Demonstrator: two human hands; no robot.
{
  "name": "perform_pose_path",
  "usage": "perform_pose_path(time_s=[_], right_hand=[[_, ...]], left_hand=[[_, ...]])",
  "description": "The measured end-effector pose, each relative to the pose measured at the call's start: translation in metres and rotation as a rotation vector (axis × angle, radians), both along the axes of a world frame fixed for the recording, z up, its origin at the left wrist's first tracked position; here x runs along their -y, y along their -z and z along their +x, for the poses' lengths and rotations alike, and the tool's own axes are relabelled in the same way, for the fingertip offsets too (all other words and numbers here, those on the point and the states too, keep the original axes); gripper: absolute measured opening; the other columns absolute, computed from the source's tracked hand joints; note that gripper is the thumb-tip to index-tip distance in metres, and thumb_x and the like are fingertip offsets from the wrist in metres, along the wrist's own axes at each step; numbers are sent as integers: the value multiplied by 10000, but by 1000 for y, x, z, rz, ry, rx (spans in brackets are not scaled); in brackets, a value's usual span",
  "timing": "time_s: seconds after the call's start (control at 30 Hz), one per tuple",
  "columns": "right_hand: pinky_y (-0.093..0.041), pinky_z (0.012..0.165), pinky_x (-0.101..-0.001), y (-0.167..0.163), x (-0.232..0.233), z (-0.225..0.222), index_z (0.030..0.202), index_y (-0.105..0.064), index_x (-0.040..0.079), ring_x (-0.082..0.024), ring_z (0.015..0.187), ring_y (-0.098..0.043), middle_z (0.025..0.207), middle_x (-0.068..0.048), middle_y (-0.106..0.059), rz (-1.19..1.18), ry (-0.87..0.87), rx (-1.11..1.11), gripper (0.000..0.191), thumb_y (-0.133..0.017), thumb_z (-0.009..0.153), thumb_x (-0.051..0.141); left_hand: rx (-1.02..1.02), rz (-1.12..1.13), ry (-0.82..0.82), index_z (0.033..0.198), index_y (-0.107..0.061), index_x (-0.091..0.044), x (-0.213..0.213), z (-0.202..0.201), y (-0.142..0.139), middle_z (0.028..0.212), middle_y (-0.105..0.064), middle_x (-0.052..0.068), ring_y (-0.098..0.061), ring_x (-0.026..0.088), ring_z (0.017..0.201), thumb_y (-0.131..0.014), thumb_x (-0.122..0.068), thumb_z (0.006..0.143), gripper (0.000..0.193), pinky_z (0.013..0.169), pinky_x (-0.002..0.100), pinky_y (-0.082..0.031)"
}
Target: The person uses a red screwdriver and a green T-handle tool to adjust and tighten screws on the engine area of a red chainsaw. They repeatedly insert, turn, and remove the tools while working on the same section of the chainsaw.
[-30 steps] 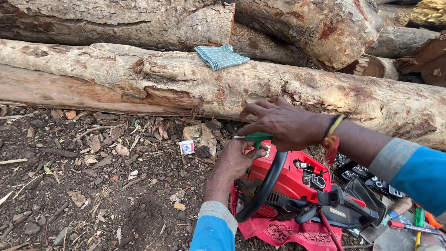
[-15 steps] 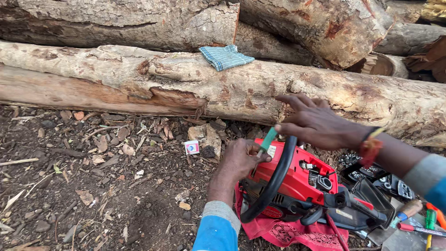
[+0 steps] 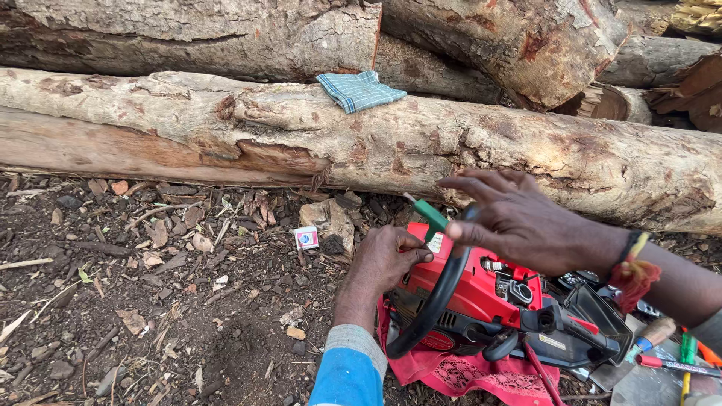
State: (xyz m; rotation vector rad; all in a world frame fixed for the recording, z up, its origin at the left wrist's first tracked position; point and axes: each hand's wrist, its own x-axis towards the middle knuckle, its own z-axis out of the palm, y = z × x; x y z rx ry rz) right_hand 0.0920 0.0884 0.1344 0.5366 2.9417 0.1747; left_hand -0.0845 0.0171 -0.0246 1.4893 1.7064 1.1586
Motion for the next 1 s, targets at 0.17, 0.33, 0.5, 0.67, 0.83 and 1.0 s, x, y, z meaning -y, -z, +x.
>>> perform_pose_path(time_s=[0.17, 0.33, 0.5, 0.67, 0.83, 1.0], right_hand=[[-253, 1117, -591, 6, -24, -29, 1083, -840, 234, -192, 1513, -218, 1659, 17, -247, -82, 292, 60, 892, -112, 896, 714], [-205, 1065, -672, 24, -12, -68, 1165, -773, 149, -291, 1475, -221, 1626, -114, -281, -122, 44, -106, 905, -97, 942, 709], [-198, 1149, -656, 32, 16, -23, 970, -863, 268, -282, 1550, -268, 1692, -107, -340, 43, -117, 10, 857, -127, 1030, 702], [-184, 1167, -624, 17, 4, 22, 1118, -802, 272, -291, 1544, -251, 1694, -98, -321, 125, 87, -31, 794, -134, 996, 684], [-184, 1144, -591, 10, -10, -13, 1363, -656, 215, -297, 1480, -248, 1621, -97, -274, -156, 291, -218, 821, -126, 954, 690], [-194, 1131, -597, 23, 11, -20, 1204, -785, 284, -299, 1521, -246, 1643, -96, -314, -59, -13, -102, 788, -158, 994, 713]], left_hand=[[-13, 72, -54, 978, -819, -127, 3, 1, -3, 912, -764, 113, -756, 261, 873, -857, -301, 760, 281, 832, 437, -583], [-78, -78, 16, 965, -825, -144, 5, 1, -6, 858, -778, 133, -759, 278, 847, -797, -321, 836, 221, 830, 442, -576], [-14, -42, -67, 1016, -787, -113, 1, -3, -1, 926, -751, 141, -734, 288, 886, -800, -328, 885, 252, 815, 450, -576], [-85, 10, -10, 947, -812, -116, -2, 2, 7, 873, -783, 129, -767, 274, 810, -836, -308, 788, 251, 795, 434, -583], [-82, 16, -22, 981, -816, -121, -2, 4, 6, 878, -784, 135, -772, 269, 814, -830, -281, 807, 237, 802, 428, -594], [-62, -22, -36, 997, -815, -141, 0, 2, 2, 932, -786, 109, -763, 248, 886, -849, -287, 773, 269, 846, 417, -588]])
